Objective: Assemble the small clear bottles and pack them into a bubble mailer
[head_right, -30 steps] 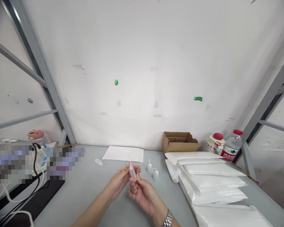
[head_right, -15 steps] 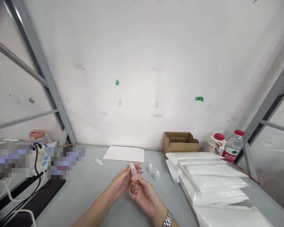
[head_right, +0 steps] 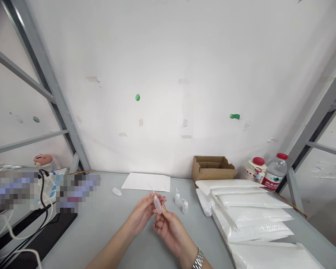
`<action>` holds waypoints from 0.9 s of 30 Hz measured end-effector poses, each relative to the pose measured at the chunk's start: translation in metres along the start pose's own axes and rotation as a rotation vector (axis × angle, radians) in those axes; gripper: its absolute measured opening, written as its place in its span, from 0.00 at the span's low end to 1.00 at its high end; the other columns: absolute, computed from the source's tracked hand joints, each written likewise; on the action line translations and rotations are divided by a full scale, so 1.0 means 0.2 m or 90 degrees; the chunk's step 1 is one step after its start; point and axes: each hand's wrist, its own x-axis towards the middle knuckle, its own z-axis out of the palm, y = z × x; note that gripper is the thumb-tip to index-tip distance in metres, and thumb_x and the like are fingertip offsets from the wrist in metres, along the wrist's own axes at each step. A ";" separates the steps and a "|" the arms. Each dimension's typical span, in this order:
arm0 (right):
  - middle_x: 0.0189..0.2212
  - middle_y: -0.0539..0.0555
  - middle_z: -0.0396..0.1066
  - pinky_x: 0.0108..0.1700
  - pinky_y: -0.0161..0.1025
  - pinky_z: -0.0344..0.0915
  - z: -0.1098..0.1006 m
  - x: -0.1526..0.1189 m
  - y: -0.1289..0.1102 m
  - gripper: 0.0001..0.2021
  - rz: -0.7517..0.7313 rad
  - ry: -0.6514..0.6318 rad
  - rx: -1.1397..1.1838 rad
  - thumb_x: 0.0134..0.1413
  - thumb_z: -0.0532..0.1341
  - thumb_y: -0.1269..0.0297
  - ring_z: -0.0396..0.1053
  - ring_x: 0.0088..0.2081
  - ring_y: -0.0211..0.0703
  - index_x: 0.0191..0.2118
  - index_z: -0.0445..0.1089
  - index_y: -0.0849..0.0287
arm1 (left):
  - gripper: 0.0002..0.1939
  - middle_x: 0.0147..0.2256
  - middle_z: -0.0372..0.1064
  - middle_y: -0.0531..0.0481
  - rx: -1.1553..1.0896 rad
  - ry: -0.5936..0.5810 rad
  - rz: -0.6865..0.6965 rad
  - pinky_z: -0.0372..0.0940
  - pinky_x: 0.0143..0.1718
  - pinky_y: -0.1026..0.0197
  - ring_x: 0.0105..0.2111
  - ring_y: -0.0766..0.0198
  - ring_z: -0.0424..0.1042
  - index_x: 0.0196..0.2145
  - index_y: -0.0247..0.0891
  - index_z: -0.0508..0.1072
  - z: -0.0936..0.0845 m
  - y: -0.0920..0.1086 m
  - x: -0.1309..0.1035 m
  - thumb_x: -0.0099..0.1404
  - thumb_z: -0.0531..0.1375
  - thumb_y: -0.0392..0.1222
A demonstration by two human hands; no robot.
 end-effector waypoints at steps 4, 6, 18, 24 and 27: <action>0.21 0.50 0.69 0.31 0.32 0.60 0.01 0.00 -0.01 0.12 -0.067 0.038 -0.083 0.39 0.69 0.58 0.64 0.23 0.32 0.25 0.73 0.64 | 0.14 0.38 0.73 0.42 0.033 0.013 -0.012 0.59 0.45 0.58 0.43 0.56 0.68 0.36 0.34 0.75 -0.02 -0.01 0.01 0.55 0.63 0.46; 0.22 0.51 0.70 0.33 0.33 0.61 0.01 0.00 -0.02 0.14 -0.103 0.064 -0.131 0.37 0.69 0.56 0.65 0.25 0.34 0.26 0.73 0.64 | 0.16 0.40 0.73 0.41 0.042 0.009 -0.015 0.58 0.46 0.58 0.46 0.55 0.67 0.38 0.34 0.75 -0.02 0.00 0.01 0.54 0.63 0.46; 0.28 0.52 0.71 0.35 0.40 0.64 0.03 -0.04 -0.01 0.13 -0.406 0.257 -0.629 0.47 0.60 0.52 0.67 0.30 0.44 0.32 0.70 0.57 | 0.16 0.41 0.71 0.41 0.011 -0.028 -0.014 0.57 0.47 0.56 0.47 0.55 0.65 0.41 0.35 0.74 -0.01 -0.01 0.00 0.57 0.61 0.47; 0.30 0.53 0.72 0.36 0.38 0.65 0.03 -0.05 0.00 0.11 -0.487 0.241 -0.735 0.50 0.59 0.54 0.68 0.32 0.44 0.33 0.70 0.57 | 0.13 0.40 0.72 0.42 -0.007 -0.017 -0.010 0.59 0.44 0.59 0.45 0.56 0.66 0.35 0.33 0.75 0.00 -0.01 0.00 0.57 0.61 0.46; 0.27 0.52 0.72 0.33 0.36 0.64 0.02 -0.05 0.01 0.12 -0.447 0.255 -0.722 0.50 0.59 0.54 0.68 0.29 0.43 0.32 0.70 0.57 | 0.14 0.39 0.71 0.42 -0.009 -0.035 -0.025 0.60 0.36 0.62 0.40 0.59 0.68 0.36 0.33 0.75 0.00 -0.01 -0.01 0.58 0.60 0.47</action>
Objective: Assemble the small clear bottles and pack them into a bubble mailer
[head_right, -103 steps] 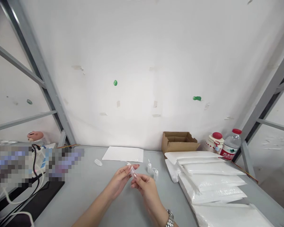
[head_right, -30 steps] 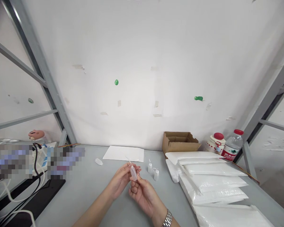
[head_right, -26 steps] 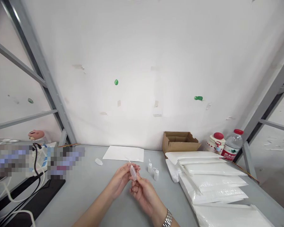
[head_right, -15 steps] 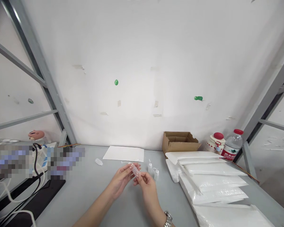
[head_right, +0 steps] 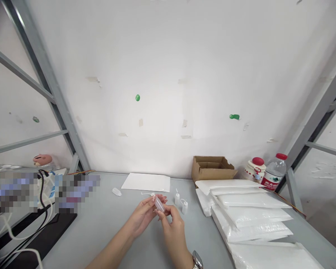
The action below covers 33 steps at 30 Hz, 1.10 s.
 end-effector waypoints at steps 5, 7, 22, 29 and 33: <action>0.23 0.52 0.70 0.31 0.36 0.64 0.01 0.00 0.00 0.14 0.035 0.003 0.039 0.47 0.60 0.51 0.67 0.26 0.42 0.28 0.70 0.58 | 0.15 0.39 0.72 0.40 0.001 0.001 -0.018 0.60 0.33 0.62 0.37 0.58 0.69 0.36 0.32 0.74 0.01 0.00 -0.01 0.55 0.62 0.47; 0.21 0.51 0.70 0.30 0.36 0.64 0.01 0.01 -0.01 0.16 0.050 0.002 0.083 0.45 0.61 0.49 0.66 0.25 0.42 0.28 0.70 0.59 | 0.17 0.38 0.72 0.40 0.007 -0.009 -0.016 0.59 0.29 0.63 0.34 0.60 0.69 0.38 0.33 0.74 0.02 0.00 -0.01 0.55 0.62 0.48; 0.35 0.59 0.69 0.42 0.39 0.63 0.12 0.26 0.15 0.14 -0.062 -0.125 -0.322 0.53 0.52 0.70 0.67 0.38 0.47 0.42 0.70 0.63 | 0.19 0.40 0.71 0.41 0.112 0.424 0.217 0.68 0.32 0.60 0.44 0.53 0.69 0.38 0.36 0.71 -0.24 0.12 0.09 0.50 0.64 0.49; 0.37 0.59 0.68 0.43 0.39 0.61 0.29 0.35 0.17 0.12 -0.152 -0.184 -0.411 0.50 0.53 0.76 0.66 0.41 0.48 0.39 0.70 0.61 | 0.16 0.41 0.70 0.41 0.123 0.451 0.242 0.70 0.30 0.60 0.43 0.54 0.69 0.36 0.35 0.71 -0.26 0.10 0.09 0.53 0.63 0.47; 0.34 0.59 0.68 0.41 0.38 0.62 0.27 0.35 0.21 0.12 -0.159 -0.211 -0.410 0.50 0.51 0.80 0.66 0.38 0.47 0.33 0.69 0.61 | 0.16 0.42 0.69 0.40 0.111 0.438 0.244 0.70 0.31 0.61 0.43 0.55 0.69 0.37 0.34 0.71 -0.26 0.10 0.10 0.53 0.63 0.46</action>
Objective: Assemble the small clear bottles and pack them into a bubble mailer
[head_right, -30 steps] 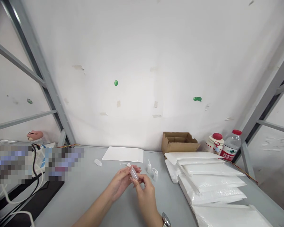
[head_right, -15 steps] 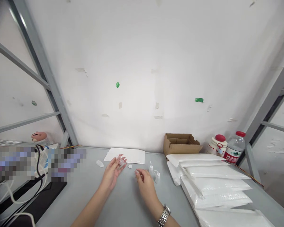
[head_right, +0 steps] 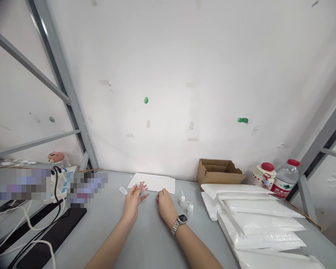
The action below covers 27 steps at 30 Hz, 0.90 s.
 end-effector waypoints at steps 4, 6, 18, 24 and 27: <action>0.35 0.57 0.67 0.41 0.38 0.62 -0.06 -0.08 0.03 0.13 -0.015 -0.015 0.009 0.49 0.50 0.80 0.66 0.37 0.45 0.34 0.69 0.60 | 0.16 0.43 0.68 0.40 -0.008 -0.012 -0.009 0.70 0.31 0.61 0.42 0.56 0.70 0.36 0.34 0.72 0.01 0.01 -0.02 0.53 0.64 0.47; 0.34 0.57 0.66 0.40 0.38 0.62 -0.11 -0.13 0.03 0.13 -0.019 -0.013 0.017 0.51 0.50 0.79 0.66 0.36 0.44 0.34 0.69 0.59 | 0.17 0.44 0.67 0.40 -0.007 -0.024 -0.013 0.70 0.32 0.60 0.41 0.57 0.69 0.36 0.34 0.72 0.02 0.01 -0.02 0.52 0.64 0.47; 0.29 0.53 0.68 0.36 0.39 0.65 -0.28 -0.30 0.00 0.16 0.104 0.084 0.526 0.48 0.58 0.48 0.67 0.31 0.43 0.31 0.71 0.58 | 0.12 0.30 0.68 0.48 0.461 -0.226 0.128 0.63 0.34 0.59 0.32 0.60 0.67 0.33 0.37 0.74 0.08 -0.09 -0.13 0.54 0.59 0.47; 0.27 0.53 0.70 0.30 0.37 0.64 -0.30 -0.30 -0.01 0.16 0.123 0.138 0.535 0.46 0.60 0.48 0.65 0.27 0.40 0.30 0.72 0.58 | 0.12 0.30 0.67 0.49 0.552 -0.379 0.165 0.58 0.35 0.62 0.32 0.60 0.65 0.36 0.40 0.75 0.10 -0.12 -0.23 0.57 0.56 0.44; 0.27 0.54 0.72 0.29 0.37 0.65 -0.31 -0.29 0.00 0.17 0.158 0.171 0.520 0.44 0.60 0.47 0.66 0.27 0.42 0.29 0.73 0.58 | 0.13 0.30 0.66 0.49 0.506 -0.406 0.135 0.58 0.34 0.63 0.32 0.60 0.64 0.37 0.41 0.75 0.11 -0.13 -0.25 0.57 0.57 0.47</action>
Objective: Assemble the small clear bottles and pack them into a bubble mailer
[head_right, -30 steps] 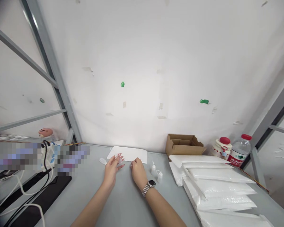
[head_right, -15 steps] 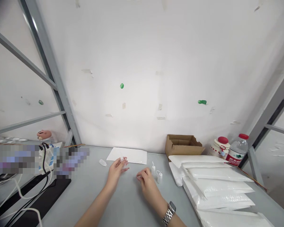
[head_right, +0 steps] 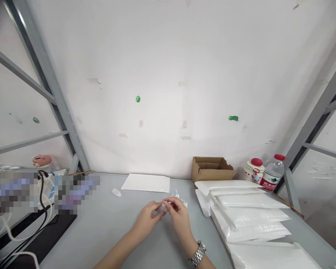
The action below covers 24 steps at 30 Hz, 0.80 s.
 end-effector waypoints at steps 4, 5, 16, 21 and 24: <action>0.27 0.55 0.74 0.32 0.39 0.66 -0.01 0.01 0.01 0.17 0.011 -0.008 0.008 0.43 0.62 0.48 0.69 0.29 0.44 0.29 0.74 0.58 | 0.12 0.30 0.66 0.49 -0.039 -0.001 0.016 0.58 0.34 0.64 0.33 0.60 0.64 0.36 0.43 0.76 0.00 0.01 -0.01 0.57 0.57 0.48; 0.28 0.55 0.74 0.34 0.40 0.67 -0.01 0.01 0.01 0.17 0.008 -0.014 0.013 0.43 0.62 0.48 0.69 0.30 0.45 0.30 0.74 0.58 | 0.12 0.30 0.66 0.49 -0.040 0.003 0.021 0.58 0.33 0.64 0.34 0.60 0.64 0.36 0.43 0.76 0.00 0.01 -0.01 0.57 0.57 0.48; 0.29 0.54 0.74 0.36 0.40 0.66 -0.05 0.03 -0.01 0.14 -0.009 -0.053 -0.054 0.43 0.62 0.51 0.70 0.32 0.45 0.29 0.75 0.57 | 0.25 0.35 0.71 0.50 -0.110 -0.003 -0.078 0.60 0.36 0.62 0.30 0.62 0.70 0.50 0.41 0.67 -0.02 0.04 0.00 0.52 0.59 0.37; 0.29 0.53 0.75 0.37 0.40 0.66 -0.08 0.05 -0.01 0.12 0.025 -0.103 -0.044 0.43 0.63 0.52 0.70 0.32 0.45 0.28 0.74 0.56 | 0.26 0.41 0.72 0.49 -0.125 -0.040 -0.095 0.61 0.37 0.62 0.31 0.62 0.73 0.52 0.42 0.61 -0.03 0.04 -0.01 0.54 0.54 0.34; 0.28 0.52 0.75 0.37 0.39 0.66 -0.09 0.05 -0.02 0.10 0.016 -0.118 -0.035 0.44 0.63 0.55 0.71 0.33 0.45 0.28 0.75 0.55 | 0.25 0.42 0.71 0.47 -0.113 -0.054 -0.078 0.61 0.39 0.61 0.34 0.61 0.73 0.51 0.41 0.61 -0.04 0.04 -0.01 0.54 0.53 0.34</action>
